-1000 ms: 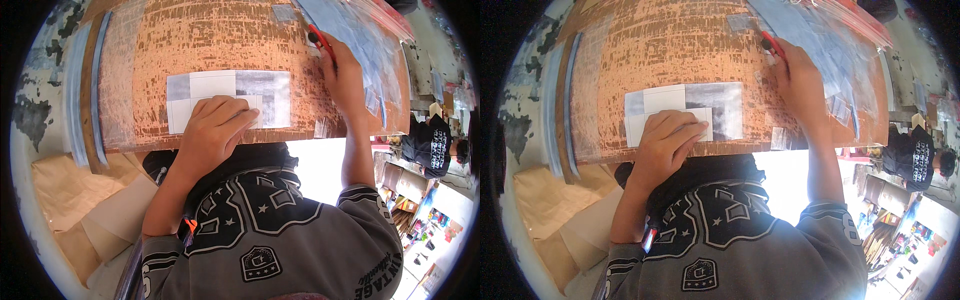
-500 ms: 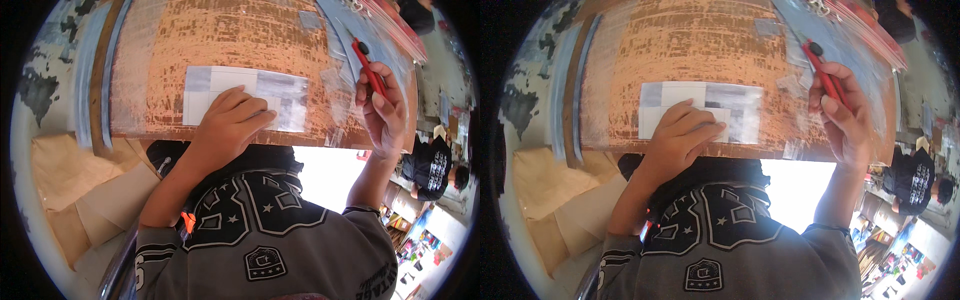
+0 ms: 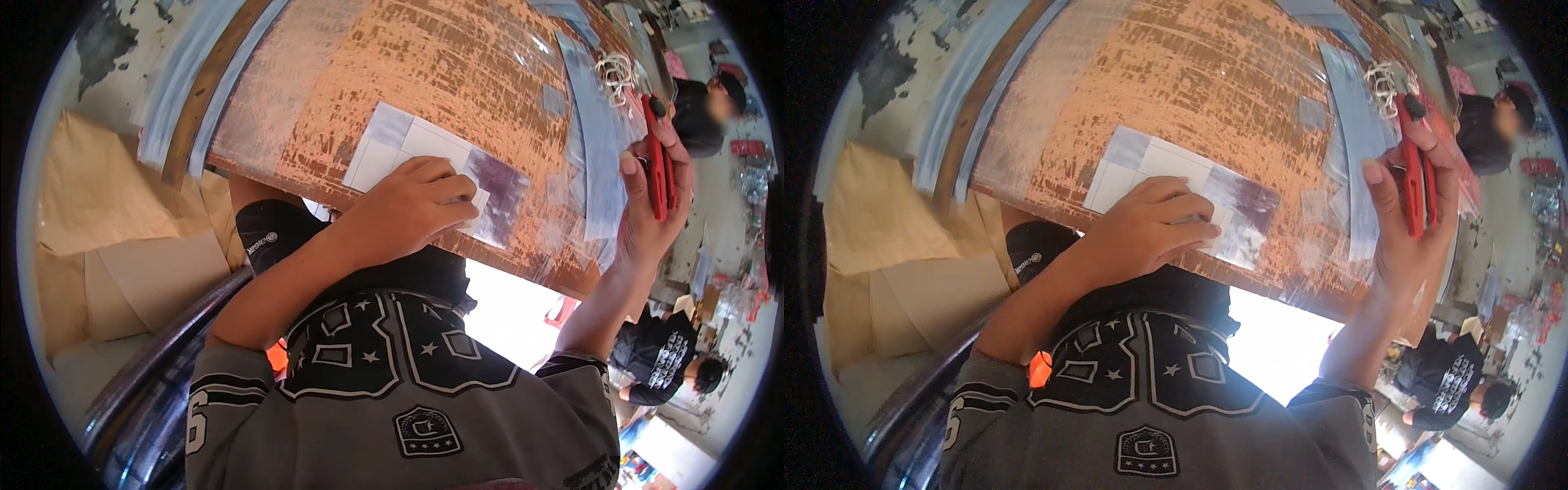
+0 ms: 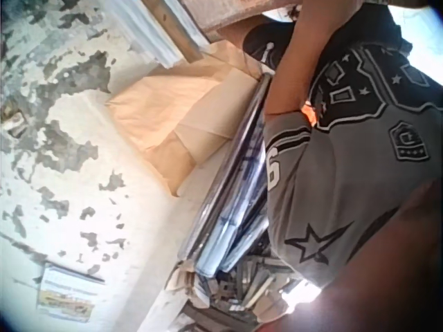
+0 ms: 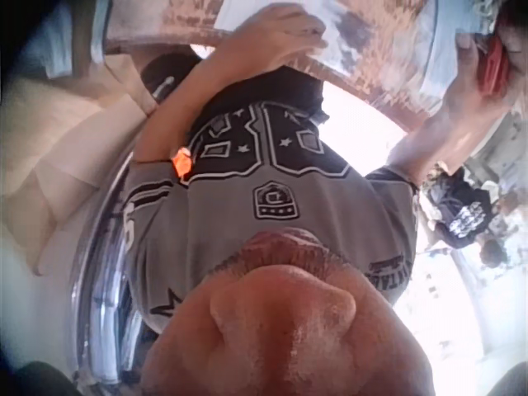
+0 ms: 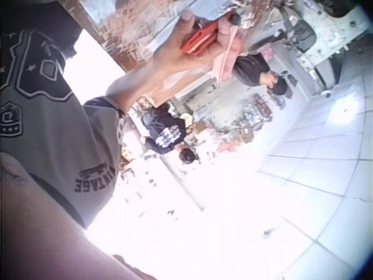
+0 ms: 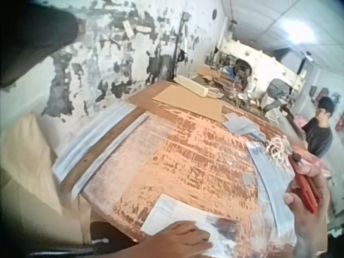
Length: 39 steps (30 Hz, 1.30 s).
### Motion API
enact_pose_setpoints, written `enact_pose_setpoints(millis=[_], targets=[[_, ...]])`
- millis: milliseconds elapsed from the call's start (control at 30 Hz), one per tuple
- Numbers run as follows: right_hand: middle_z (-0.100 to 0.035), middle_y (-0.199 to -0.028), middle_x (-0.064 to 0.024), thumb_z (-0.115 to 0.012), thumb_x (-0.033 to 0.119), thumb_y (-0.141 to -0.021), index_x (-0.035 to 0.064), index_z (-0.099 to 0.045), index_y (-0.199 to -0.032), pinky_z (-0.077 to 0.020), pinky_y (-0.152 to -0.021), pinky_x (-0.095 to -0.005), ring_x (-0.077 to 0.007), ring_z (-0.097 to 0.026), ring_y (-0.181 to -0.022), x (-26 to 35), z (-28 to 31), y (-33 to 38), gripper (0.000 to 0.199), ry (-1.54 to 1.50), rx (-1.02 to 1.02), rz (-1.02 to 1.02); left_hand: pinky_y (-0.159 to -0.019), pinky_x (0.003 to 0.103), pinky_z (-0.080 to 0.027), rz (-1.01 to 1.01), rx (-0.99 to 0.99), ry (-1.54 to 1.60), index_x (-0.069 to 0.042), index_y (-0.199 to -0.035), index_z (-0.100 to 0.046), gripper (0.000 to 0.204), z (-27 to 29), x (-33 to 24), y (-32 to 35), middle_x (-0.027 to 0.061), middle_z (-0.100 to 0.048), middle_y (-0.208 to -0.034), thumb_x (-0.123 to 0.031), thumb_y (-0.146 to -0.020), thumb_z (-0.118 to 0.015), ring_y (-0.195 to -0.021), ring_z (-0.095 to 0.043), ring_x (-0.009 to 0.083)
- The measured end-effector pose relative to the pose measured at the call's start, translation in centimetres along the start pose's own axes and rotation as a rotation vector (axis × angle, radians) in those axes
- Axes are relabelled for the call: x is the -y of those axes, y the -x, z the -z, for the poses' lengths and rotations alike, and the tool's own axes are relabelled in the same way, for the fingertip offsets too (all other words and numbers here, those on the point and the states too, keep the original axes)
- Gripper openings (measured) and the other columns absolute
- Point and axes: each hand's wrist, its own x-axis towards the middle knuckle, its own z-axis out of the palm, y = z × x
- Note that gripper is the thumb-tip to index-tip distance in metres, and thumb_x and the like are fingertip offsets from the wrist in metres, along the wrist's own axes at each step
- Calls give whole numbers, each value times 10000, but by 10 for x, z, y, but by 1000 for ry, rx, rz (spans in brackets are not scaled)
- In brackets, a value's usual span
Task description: The person cuts a small piece of plastic from a larger rectangular sheet using a utility knife and a wooden ruler as a guide on a work table.
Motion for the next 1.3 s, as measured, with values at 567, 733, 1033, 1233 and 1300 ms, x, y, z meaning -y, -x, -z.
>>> enact_pose_setpoints(millis=[567,733,1033,1233,1300], targets=[[-692,-910,-54,-610,286,-1122,-22,-627,-1370,-468,-519,-253,-116,-644,-696,18,-85,-42,396,-649,384,-199,-1202,473,-437,9,-70,14,-122,-1131,-742,252,-7,3,3,164,-517,-1603,-155,-889,-803,-1507,-472,349],[-664,-1055,-109,-585,321,-1137,-31,-594,-1417,-478,-564,-254,-140,-607,-743,11,-103,-52,450,-744,510,-311,-1214,492,-427,18,-44,-8,-114,-1141,-706,241,-5,2,3,179,-494,-1623,-185,-924,-782,-1519,-456,374],[-736,-988,-147,-710,185,-1058,-54,-658,-1276,-630,-728,-248,-206,-773,-857,4,-143,-55,327,-793,651,-323,-1275,559,-345,27,-30,-30,-124,-1155,-679,266,-9,3,4,163,-508,-1602,-208,-923,-778,-1527,-439,361],[-744,-925,-138,-697,157,-1048,-71,-664,-1224,-633,-714,-300,-221,-768,-802,13,-150,-62,290,-670,622,-240,-1308,642,-244,40,-7,-30,-136,-1164,-667,274,-5,1,3,152,-514,-1598,-231,-929,-772,-1544,-416,354],[-736,-916,-123,-705,177,-1046,-66,-670,-1224,-610,-692,-311,-212,-752,-780,14,-149,-64,304,-621,617,-232,-1310,634,-243,48,4,-26,-135,-1170,-666,279,-6,1,2,153,-516,-1596,-235,-931,-770,-1549,-408,353]])
